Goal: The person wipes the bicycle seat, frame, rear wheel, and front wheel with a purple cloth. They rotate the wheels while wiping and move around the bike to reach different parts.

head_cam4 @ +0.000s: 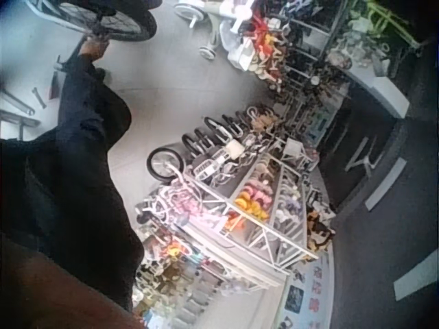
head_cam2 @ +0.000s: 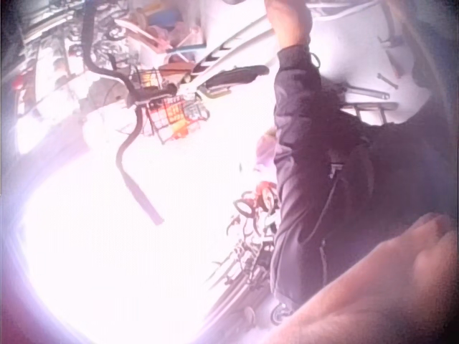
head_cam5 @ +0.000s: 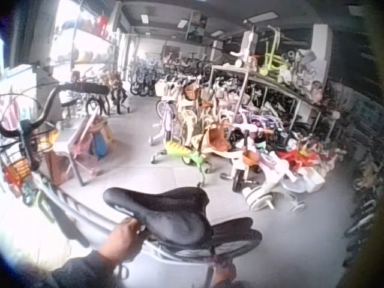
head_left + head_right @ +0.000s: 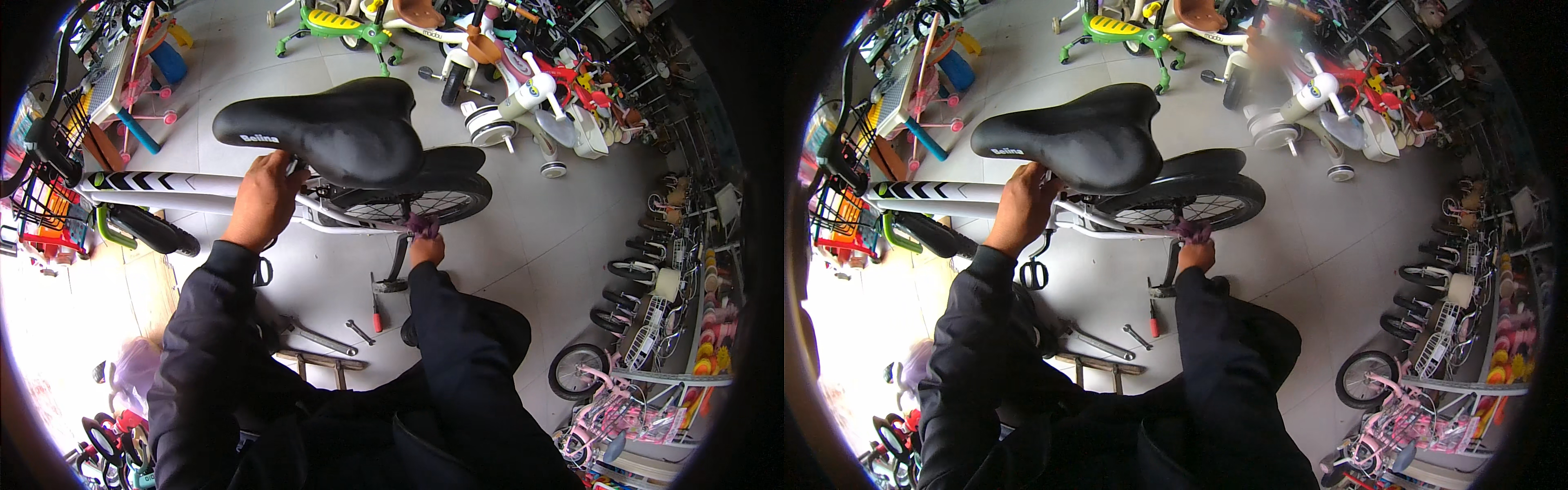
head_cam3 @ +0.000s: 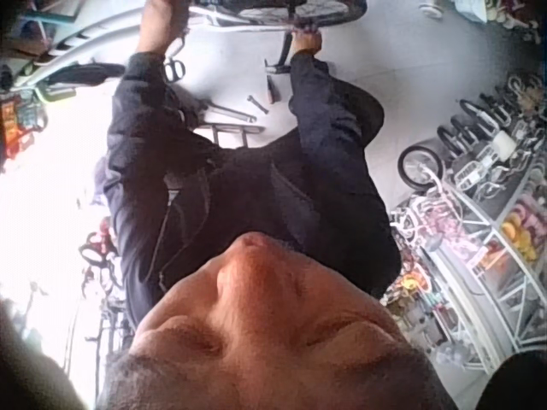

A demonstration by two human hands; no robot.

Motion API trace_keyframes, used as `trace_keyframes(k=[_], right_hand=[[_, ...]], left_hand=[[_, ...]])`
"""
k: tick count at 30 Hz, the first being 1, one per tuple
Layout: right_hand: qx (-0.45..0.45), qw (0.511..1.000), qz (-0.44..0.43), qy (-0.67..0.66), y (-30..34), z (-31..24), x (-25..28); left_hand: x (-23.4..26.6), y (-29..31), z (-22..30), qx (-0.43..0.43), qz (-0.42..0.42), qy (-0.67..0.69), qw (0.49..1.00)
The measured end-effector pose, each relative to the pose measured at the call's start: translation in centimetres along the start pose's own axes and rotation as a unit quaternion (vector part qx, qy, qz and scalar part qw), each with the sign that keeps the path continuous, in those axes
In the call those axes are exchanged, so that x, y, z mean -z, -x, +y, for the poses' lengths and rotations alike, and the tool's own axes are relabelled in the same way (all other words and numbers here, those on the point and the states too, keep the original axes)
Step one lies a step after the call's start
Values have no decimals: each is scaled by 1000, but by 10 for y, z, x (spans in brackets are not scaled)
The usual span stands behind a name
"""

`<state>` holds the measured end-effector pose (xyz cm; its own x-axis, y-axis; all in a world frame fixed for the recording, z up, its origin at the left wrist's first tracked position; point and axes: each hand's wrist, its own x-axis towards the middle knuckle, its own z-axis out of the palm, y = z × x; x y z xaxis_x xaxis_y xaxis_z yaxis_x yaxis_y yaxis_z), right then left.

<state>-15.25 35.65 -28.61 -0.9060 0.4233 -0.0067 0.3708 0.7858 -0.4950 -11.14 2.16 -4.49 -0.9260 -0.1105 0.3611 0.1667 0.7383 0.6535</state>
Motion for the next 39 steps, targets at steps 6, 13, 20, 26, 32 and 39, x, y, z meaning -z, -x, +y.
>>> trace_keyframes(k=[6,13,20,26,32,39], right_hand=[[1,997,-81,3,22,50,-5],[179,982,1,-62,51,40,-19],[154,975,-81,138,69,68,-42],[60,982,-170,58,78,51,-38],[63,989,45,-123,48,12,-35],[117,976,-152,106,76,73,-47]], left_hand=[[-6,-3,4,5,-18,-17,1000],[-7,-2,6,34,-22,-12,999],[-9,-2,10,24,-8,9,1000],[-8,-1,12,28,-12,10,999],[-5,-1,12,26,-19,5,999],[-2,-2,12,20,-37,-8,999]])
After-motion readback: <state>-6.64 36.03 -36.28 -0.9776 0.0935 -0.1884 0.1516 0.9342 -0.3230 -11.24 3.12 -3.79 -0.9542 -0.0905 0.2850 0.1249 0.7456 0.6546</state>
